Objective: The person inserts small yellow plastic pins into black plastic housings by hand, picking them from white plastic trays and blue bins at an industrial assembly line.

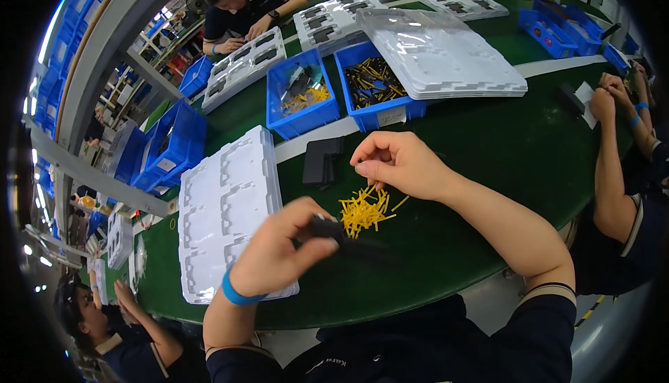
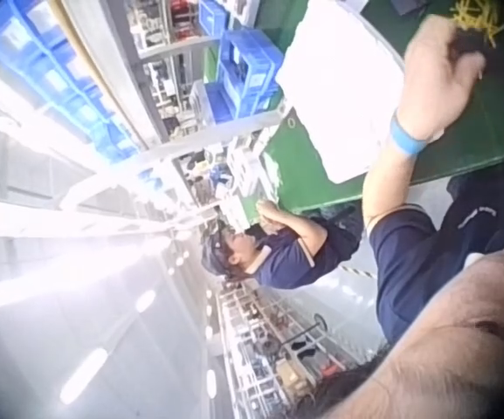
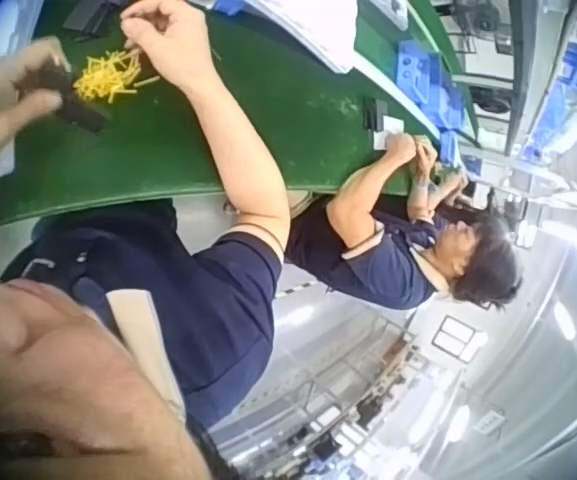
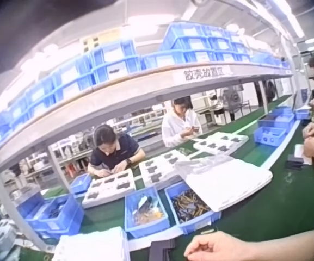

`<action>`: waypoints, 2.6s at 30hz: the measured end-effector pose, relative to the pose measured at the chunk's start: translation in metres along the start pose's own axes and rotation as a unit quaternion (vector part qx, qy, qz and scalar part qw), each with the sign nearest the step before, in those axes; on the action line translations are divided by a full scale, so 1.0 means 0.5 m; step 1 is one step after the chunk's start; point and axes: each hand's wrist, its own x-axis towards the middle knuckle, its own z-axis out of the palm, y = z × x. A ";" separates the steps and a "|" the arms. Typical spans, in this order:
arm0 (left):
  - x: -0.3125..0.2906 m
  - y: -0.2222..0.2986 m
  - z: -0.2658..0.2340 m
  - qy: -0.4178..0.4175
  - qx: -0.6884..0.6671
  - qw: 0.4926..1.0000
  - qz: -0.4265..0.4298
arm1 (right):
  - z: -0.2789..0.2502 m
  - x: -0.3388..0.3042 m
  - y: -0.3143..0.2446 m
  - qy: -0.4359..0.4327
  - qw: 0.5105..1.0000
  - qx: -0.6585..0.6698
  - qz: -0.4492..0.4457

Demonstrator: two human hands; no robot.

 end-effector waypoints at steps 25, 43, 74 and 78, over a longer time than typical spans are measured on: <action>0.043 -0.078 0.045 0.146 -0.080 0.985 -0.051 | 0.081 -0.011 -0.006 0.084 0.995 0.038 0.026; 0.043 -0.057 0.038 0.111 -0.033 0.989 -0.092 | 0.080 -0.008 -0.001 0.085 0.996 0.013 0.007; 0.031 -0.052 0.035 0.105 -0.227 0.967 -0.052 | 0.070 -0.013 -0.010 0.037 0.993 0.095 0.062; 0.033 -0.054 0.033 0.088 -0.196 0.976 -0.042 | 0.054 -0.018 0.009 0.029 0.993 0.090 0.066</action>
